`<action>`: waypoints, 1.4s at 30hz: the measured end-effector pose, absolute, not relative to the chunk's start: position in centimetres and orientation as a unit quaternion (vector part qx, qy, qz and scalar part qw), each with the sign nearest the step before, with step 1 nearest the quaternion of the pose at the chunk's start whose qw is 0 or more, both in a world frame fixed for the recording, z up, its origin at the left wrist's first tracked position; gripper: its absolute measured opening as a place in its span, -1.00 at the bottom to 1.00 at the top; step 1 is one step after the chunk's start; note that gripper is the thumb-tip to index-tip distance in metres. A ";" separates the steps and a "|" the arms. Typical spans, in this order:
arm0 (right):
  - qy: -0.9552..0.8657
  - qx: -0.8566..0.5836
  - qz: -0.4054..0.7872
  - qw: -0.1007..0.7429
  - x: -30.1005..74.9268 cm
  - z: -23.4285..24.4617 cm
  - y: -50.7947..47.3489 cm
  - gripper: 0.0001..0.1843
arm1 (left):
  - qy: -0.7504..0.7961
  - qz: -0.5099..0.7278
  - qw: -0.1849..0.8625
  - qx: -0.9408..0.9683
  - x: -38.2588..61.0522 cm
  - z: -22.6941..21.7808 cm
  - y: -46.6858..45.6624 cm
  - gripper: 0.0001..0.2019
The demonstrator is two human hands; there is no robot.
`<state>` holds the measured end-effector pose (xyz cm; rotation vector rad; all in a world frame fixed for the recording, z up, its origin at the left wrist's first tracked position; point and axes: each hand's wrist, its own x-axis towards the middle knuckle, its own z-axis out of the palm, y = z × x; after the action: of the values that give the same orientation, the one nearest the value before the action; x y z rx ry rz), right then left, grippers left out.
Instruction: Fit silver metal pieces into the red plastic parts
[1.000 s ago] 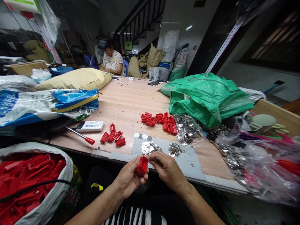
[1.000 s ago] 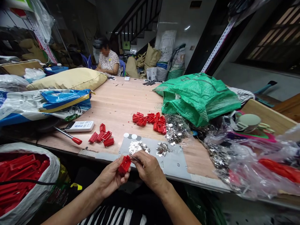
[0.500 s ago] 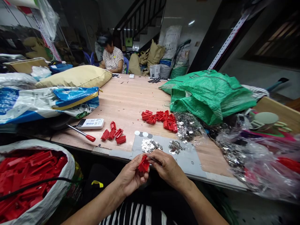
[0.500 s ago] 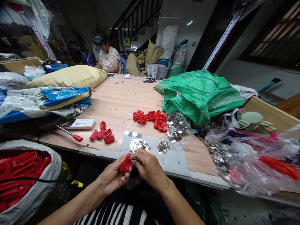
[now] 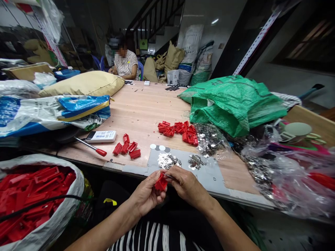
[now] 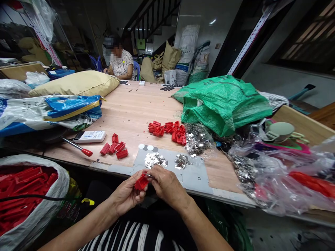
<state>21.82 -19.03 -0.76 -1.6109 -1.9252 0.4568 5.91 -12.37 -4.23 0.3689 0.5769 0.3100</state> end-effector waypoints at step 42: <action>-0.580 -0.700 0.258 0.328 20.8 -0.2 -19.5 -0.86 | 0.296 0.212 0.894 0.261 6.3 -3.5 -12.8 -0.70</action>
<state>20.82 -19.47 -0.19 -1.8322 -1.5186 0.6747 6.33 -12.82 -3.46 0.5412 0.6142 0.4390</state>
